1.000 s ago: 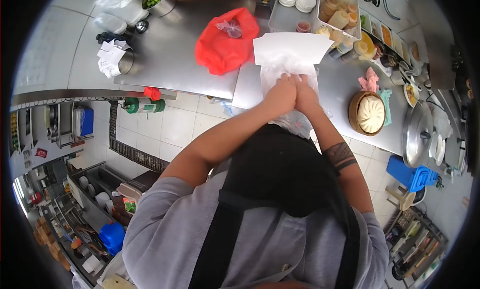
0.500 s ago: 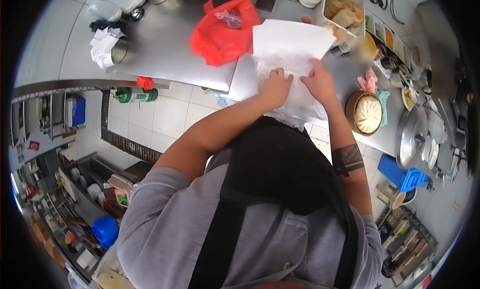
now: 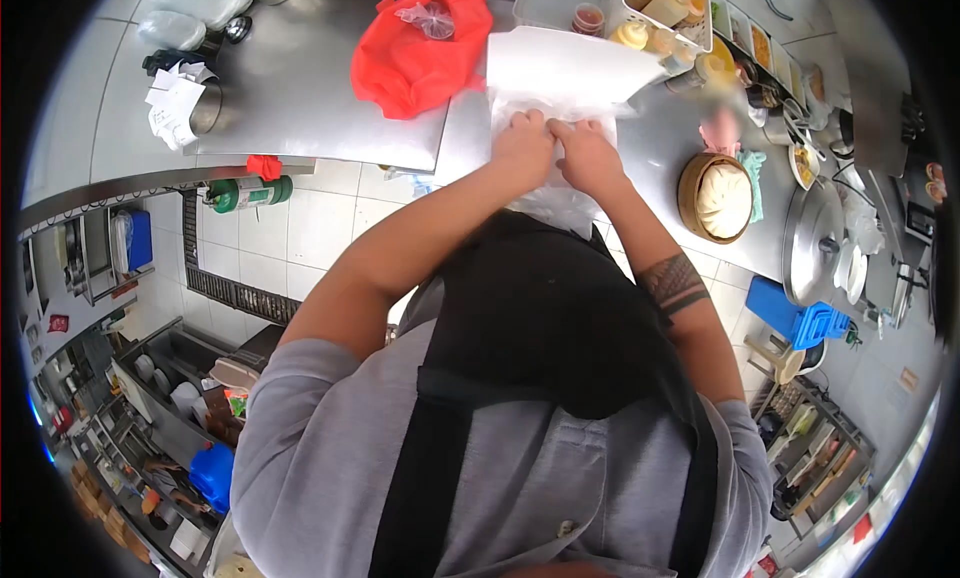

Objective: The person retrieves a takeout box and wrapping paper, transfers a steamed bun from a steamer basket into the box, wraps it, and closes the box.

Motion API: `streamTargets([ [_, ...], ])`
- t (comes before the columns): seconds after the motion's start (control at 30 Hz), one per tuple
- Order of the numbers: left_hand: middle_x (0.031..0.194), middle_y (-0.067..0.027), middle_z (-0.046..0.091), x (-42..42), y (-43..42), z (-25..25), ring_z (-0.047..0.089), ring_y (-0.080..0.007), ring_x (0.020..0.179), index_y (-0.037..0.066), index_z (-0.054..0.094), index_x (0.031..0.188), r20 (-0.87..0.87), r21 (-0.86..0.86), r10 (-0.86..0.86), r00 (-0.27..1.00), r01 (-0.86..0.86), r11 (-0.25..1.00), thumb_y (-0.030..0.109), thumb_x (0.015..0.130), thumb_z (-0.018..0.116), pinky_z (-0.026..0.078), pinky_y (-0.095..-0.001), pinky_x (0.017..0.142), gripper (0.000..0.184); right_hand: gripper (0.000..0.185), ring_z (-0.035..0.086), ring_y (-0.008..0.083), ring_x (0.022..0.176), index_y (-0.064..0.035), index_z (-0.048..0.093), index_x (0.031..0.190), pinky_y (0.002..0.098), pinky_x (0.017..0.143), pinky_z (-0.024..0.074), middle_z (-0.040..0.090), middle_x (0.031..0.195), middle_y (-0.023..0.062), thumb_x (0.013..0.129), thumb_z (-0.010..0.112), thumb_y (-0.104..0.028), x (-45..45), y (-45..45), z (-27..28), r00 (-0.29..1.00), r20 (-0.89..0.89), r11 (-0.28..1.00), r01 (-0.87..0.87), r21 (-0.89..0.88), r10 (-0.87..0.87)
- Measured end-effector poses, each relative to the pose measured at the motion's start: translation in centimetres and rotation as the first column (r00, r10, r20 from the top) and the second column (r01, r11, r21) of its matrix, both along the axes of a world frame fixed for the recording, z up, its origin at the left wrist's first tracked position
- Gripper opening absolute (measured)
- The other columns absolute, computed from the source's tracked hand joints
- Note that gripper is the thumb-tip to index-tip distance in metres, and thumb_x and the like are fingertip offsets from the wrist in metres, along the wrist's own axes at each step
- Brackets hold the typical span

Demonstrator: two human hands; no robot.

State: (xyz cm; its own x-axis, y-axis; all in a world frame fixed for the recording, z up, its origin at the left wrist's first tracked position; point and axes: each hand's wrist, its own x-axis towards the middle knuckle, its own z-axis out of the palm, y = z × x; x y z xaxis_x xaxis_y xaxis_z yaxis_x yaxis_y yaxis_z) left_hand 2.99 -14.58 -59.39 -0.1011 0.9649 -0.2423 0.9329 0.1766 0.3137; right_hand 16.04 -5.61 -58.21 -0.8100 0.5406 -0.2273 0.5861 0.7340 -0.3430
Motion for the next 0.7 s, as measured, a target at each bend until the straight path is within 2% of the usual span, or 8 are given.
streamTargets([
  [0.03, 0.130, -0.0184, 0.049, -1.1, -0.4, 0.0, 0.051, -0.0374, 0.123, 0.000, 0.063, 0.122, -0.092, 0.036, 0.019, 0.996, -0.016, 0.999, 0.008, 0.082, 0.068, 0.055, -0.0459, 0.096, 0.041, 0.061, 0.054, 0.0400, 0.125, -0.0162, 0.059, 0.139, 0.0470, 0.103, 0.0502, 0.060, 0.130, 0.0198, 0.082, 0.080, -0.012, -0.2, -0.2, -0.2, 0.999, 0.020, 0.995, 0.047, 0.083, -0.048],
  [0.07, 0.127, -0.0176, 0.052, -2.3, -1.2, -0.1, 0.051, -0.0367, 0.123, -0.003, 0.065, 0.117, -0.184, 0.068, 0.035, 0.982, -0.023, 0.997, 0.009, 0.082, 0.069, 0.055, -0.0463, 0.094, 0.038, 0.086, 0.045, 0.0430, 0.134, -0.0228, 0.050, 0.150, 0.0497, 0.104, 0.0509, 0.049, 0.143, 0.0194, 0.073, 0.089, -0.019, -0.5, 0.4, 0.2, 0.992, 0.112, 0.998, 0.060, -0.020, -0.058],
  [0.23, 0.127, -0.0186, 0.057, -8.4, -4.9, 11.7, 0.054, -0.0362, 0.121, -0.003, 0.066, 0.115, -0.458, -0.019, 0.071, 0.886, -0.090, 0.996, 0.012, 0.081, 0.074, 0.051, -0.0467, 0.095, 0.038, 0.103, 0.048, 0.0422, 0.132, -0.0335, 0.041, 0.157, 0.0504, 0.104, 0.0509, 0.051, 0.143, 0.0182, 0.068, 0.092, -0.025, -1.0, 0.0, 1.5, 0.962, 0.256, 0.996, 0.081, 0.046, -0.090],
  [0.37, 0.128, -0.0203, 0.057, -4.7, -3.8, 10.5, 0.053, -0.0389, 0.122, -0.004, 0.063, 0.123, -0.121, 0.143, -0.022, 0.992, 0.040, 0.989, 0.008, 0.085, 0.071, 0.048, -0.0487, 0.101, 0.041, 0.101, 0.049, 0.0427, 0.133, -0.0377, 0.039, 0.157, 0.0504, 0.105, 0.0508, 0.052, 0.143, 0.0190, 0.071, 0.090, -0.025, -1.5, 0.1, 1.6, 0.948, 0.315, 0.995, 0.019, 0.102, -0.051],
  [0.43, 0.132, -0.0222, 0.056, -1.8, -2.0, 5.9, 0.052, -0.0416, 0.125, -0.003, 0.060, 0.128, 0.312, 0.079, -0.074, 0.947, 0.052, 0.996, 0.007, 0.084, 0.071, 0.047, -0.0492, 0.105, 0.046, 0.097, 0.049, 0.0428, 0.133, -0.0375, 0.040, 0.156, 0.0501, 0.105, 0.0512, 0.052, 0.143, 0.0189, 0.073, 0.088, -0.023, -1.7, 0.6, 2.1, 0.942, 0.329, 0.997, 0.054, 0.057, -0.070],
  [0.53, 0.139, -0.0233, 0.053, -0.3, -0.3, 1.5, 0.050, -0.0424, 0.130, -0.003, 0.056, 0.134, 0.124, -0.070, -0.057, 0.991, 0.066, 0.995, 0.008, 0.085, 0.071, 0.046, -0.0475, 0.108, 0.053, 0.087, 0.052, 0.0421, 0.131, -0.0342, 0.044, 0.155, 0.0499, 0.103, 0.0522, 0.053, 0.143, 0.0188, 0.078, 0.083, -0.018, -1.7, 0.3, 2.2, 0.950, 0.304, 0.997, 0.069, 0.028, -0.074],
  [0.6, 0.142, -0.0237, 0.051, -0.1, -0.2, 1.4, 0.049, -0.0418, 0.133, -0.004, 0.054, 0.137, 0.108, -0.043, -0.065, 0.992, 0.070, 0.997, 0.010, 0.086, 0.073, 0.046, -0.0470, 0.109, 0.056, 0.082, 0.055, 0.0412, 0.129, -0.0311, 0.047, 0.153, 0.0499, 0.102, 0.0529, 0.054, 0.142, 0.0188, 0.080, 0.080, -0.016, -1.0, 0.7, 2.2, 0.956, 0.279, 0.995, 0.074, 0.061, -0.088],
  [0.7, 0.145, -0.0235, 0.050, -1.2, 0.1, 3.6, 0.049, -0.0398, 0.135, -0.003, 0.052, 0.141, 0.149, 0.031, -0.081, 0.986, 0.077, 0.997, 0.014, 0.086, 0.074, 0.046, -0.0463, 0.110, 0.061, 0.062, 0.061, 0.0367, 0.120, -0.0213, 0.058, 0.143, 0.0472, 0.097, 0.0545, 0.059, 0.136, 0.0176, 0.084, 0.074, -0.013, 1.3, 1.5, 1.9, 0.988, 0.115, 0.985, 0.114, -0.127, -0.100],
])
